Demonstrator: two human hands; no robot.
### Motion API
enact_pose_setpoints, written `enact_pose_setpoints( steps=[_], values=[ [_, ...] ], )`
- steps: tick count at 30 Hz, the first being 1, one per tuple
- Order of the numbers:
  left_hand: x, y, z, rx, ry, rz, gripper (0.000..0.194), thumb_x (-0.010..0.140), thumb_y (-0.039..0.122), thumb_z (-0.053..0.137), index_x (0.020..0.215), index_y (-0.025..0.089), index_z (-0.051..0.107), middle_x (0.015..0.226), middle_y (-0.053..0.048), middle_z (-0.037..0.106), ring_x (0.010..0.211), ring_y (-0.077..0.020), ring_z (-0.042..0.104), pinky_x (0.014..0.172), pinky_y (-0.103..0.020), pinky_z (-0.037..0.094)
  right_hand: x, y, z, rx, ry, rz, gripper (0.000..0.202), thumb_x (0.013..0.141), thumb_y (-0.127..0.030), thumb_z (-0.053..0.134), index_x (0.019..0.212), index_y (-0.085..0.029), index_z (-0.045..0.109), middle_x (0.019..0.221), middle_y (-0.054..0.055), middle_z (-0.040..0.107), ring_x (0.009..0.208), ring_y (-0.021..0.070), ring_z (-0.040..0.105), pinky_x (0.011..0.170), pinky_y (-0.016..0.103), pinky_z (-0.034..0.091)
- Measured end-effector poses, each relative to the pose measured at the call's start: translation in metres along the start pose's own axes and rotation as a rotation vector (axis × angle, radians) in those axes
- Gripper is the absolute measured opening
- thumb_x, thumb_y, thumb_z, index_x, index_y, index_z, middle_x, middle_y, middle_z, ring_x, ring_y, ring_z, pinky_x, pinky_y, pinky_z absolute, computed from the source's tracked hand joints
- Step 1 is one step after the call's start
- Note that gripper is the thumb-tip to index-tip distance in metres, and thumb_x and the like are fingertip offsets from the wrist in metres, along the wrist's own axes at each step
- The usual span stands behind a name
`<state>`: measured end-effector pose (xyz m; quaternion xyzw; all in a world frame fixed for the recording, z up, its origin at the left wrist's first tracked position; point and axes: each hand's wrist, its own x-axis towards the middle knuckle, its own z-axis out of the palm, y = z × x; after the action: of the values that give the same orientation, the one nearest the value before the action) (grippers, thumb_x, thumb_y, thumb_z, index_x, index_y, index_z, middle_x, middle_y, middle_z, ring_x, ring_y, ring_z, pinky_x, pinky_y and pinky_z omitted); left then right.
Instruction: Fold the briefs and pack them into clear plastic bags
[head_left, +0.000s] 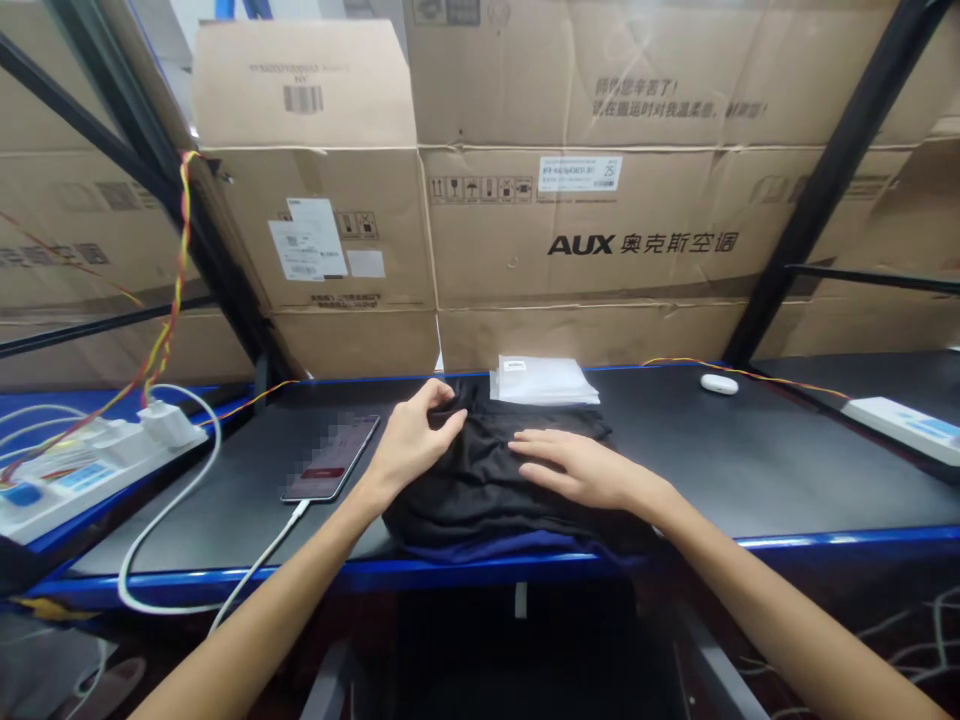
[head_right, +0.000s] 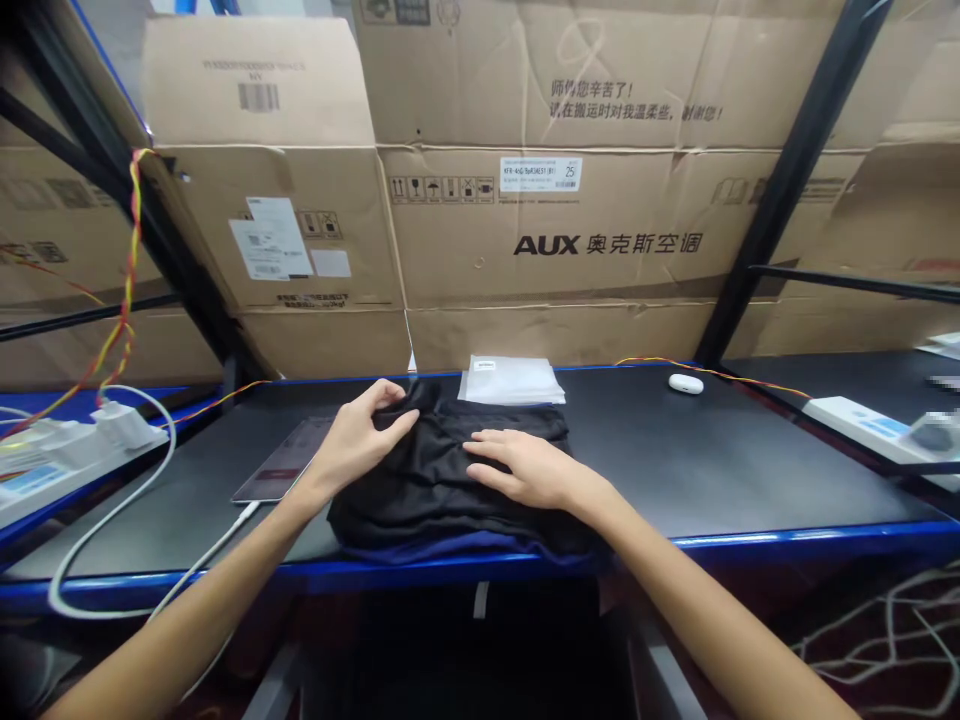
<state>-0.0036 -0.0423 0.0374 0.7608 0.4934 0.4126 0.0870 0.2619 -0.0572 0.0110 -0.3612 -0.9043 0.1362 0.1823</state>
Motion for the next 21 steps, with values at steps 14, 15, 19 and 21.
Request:
enact_pose_setpoints(
  steps=[14,15,19,21],
  values=[
    [-0.021,0.033,0.055,0.132,-0.465,0.343,0.032,0.093,0.047,0.057,0.115,0.025,0.066,0.118,-0.003,0.071,0.109,-0.0231,0.066,0.095,-0.033,0.049,-0.037,0.048,-0.007,-0.106,0.113,0.141,0.049,0.099,-0.050,0.045,0.136,-0.022,0.061,0.145,0.008,0.055,0.144,0.0315,0.036,0.119,0.055,0.029],
    [-0.021,0.034,0.052,0.104,-0.470,0.342,0.033,0.094,0.048,0.056,0.116,0.025,0.066,0.120,-0.003,0.070,0.110,-0.0229,0.065,0.097,-0.033,0.049,-0.038,0.048,-0.007,-0.095,0.108,0.145,0.049,0.099,-0.050,0.045,0.136,-0.023,0.061,0.145,0.008,0.055,0.144,0.0317,0.036,0.119,0.055,0.029],
    [-0.016,0.035,0.036,-0.027,-0.428,0.290,0.034,0.098,0.047,0.048,0.117,0.026,0.067,0.123,-0.002,0.070,0.111,-0.0206,0.065,0.097,-0.030,0.047,-0.040,0.050,-0.009,-0.035,0.077,0.150,0.050,0.099,-0.054,0.044,0.137,-0.026,0.060,0.145,0.004,0.056,0.143,0.0302,0.037,0.121,0.053,0.027],
    [-0.012,0.030,0.026,0.003,-0.323,0.196,0.037,0.099,0.049,0.045,0.111,0.024,0.069,0.113,-0.003,0.072,0.104,-0.0205,0.066,0.093,-0.030,0.047,-0.043,0.052,-0.012,-0.014,0.078,0.159,0.051,0.099,-0.056,0.042,0.139,-0.028,0.058,0.146,0.003,0.054,0.144,0.0293,0.036,0.121,0.052,0.026]
  ],
)
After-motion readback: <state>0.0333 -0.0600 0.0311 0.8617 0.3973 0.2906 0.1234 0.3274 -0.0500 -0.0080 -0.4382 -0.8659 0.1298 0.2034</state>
